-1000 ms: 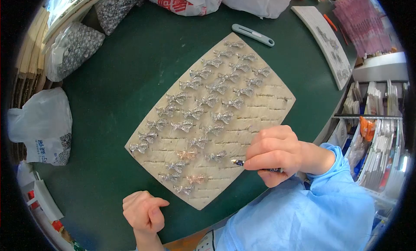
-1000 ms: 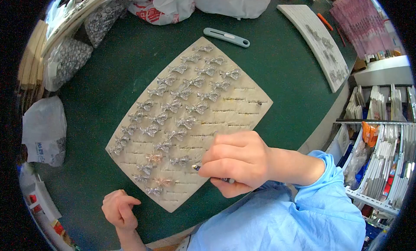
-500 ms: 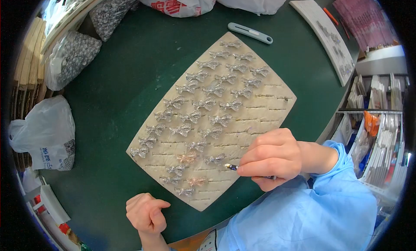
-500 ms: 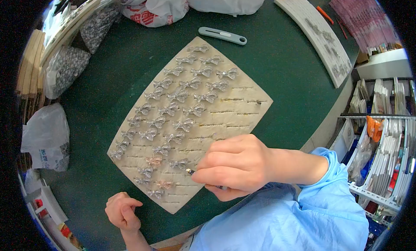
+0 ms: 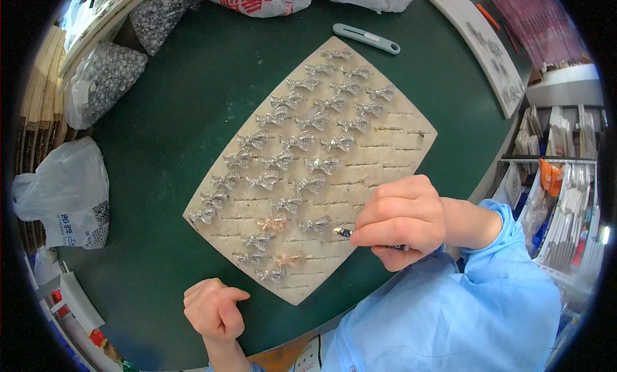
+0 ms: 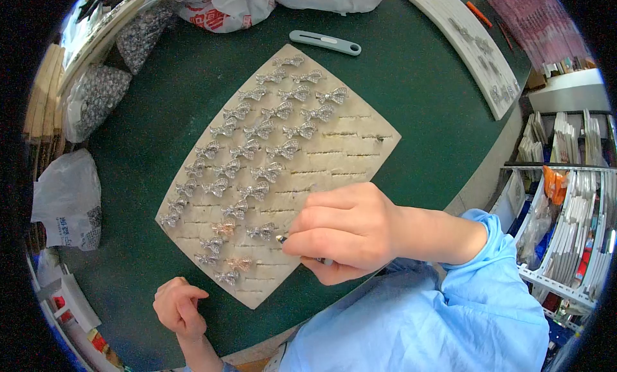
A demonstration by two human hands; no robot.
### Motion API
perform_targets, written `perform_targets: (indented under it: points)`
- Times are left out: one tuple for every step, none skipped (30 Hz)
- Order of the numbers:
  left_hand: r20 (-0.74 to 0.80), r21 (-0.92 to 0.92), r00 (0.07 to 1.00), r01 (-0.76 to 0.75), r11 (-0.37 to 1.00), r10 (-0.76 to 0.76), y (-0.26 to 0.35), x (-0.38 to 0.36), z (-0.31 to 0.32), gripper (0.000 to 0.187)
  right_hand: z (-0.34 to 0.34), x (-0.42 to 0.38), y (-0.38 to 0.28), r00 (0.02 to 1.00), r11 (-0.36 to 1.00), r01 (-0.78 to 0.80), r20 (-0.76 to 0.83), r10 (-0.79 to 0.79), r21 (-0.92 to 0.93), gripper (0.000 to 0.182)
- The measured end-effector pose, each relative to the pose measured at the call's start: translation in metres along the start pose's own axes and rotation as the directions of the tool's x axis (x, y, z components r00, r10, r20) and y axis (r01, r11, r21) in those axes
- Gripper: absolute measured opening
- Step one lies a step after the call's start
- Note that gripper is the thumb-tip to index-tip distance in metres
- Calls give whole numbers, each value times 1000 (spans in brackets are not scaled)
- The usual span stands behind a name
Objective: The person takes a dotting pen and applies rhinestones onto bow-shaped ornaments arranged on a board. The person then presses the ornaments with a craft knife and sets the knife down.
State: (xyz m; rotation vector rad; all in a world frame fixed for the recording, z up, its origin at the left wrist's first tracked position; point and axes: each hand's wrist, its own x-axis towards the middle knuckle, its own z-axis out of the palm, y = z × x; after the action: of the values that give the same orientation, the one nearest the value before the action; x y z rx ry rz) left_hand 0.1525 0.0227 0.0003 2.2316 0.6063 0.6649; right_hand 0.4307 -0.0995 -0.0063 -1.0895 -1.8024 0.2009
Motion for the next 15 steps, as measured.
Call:
perform_targets:
  points:
    - [-2,0,1000,-4,1000,4,0,0,0,19,-1,0,0,1000,1000,-1,4,1,-2,20]
    - [-5,0,1000,-7,1000,7,1,1,0,19,-1,1,0,1000,1000,-1,4,1,-7,20]
    - [-9,0,1000,-11,1000,11,1,1,1,19,-1,1,0,1000,1000,0,4,0,-10,19]
    - [-5,8,1000,-16,1000,16,1,2,1,19,-1,1,0,1000,1000,2,4,-2,-13,19]
    - [-1,17,1000,-21,1000,21,2,3,1,19,-1,0,0,1000,1000,-10,2,10,-12,19]
    - [3,25,1000,-25,999,25,3,3,1,19,0,-1,0,1000,1000,-22,-1,22,-10,20]
    - [-7,21,1000,-26,999,26,3,3,2,23,0,-1,-1,999,999,-34,-3,34,-8,21]
    - [-18,17,999,-26,1000,26,2,2,3,27,0,-1,-1,999,999,-34,-3,34,-6,21]
    - [-28,12,999,-26,1000,26,2,2,5,32,0,-1,0,999,999,-34,-3,34,-5,21]
    - [-23,13,999,-22,1000,22,2,2,4,32,0,-1,0,999,999,-34,-2,34,-3,22]
    - [-19,13,1000,-18,1000,18,3,1,4,32,0,-1,0,999,999,-35,-2,35,-3,22]
    - [-15,13,1000,-15,1000,16,2,1,4,32,0,-1,0,999,999,-35,-2,35,-4,22]
    - [-20,15,1000,-20,1000,21,2,1,4,32,0,-1,0,999,999,-35,-1,35,-4,22]
    - [-25,16,999,-26,1000,26,1,0,4,32,0,-1,0,1000,1000,-25,4,25,-4,21]
    - [-29,19,999,-32,999,33,1,0,4,32,0,-1,1,1000,1000,-15,7,15,-5,21]
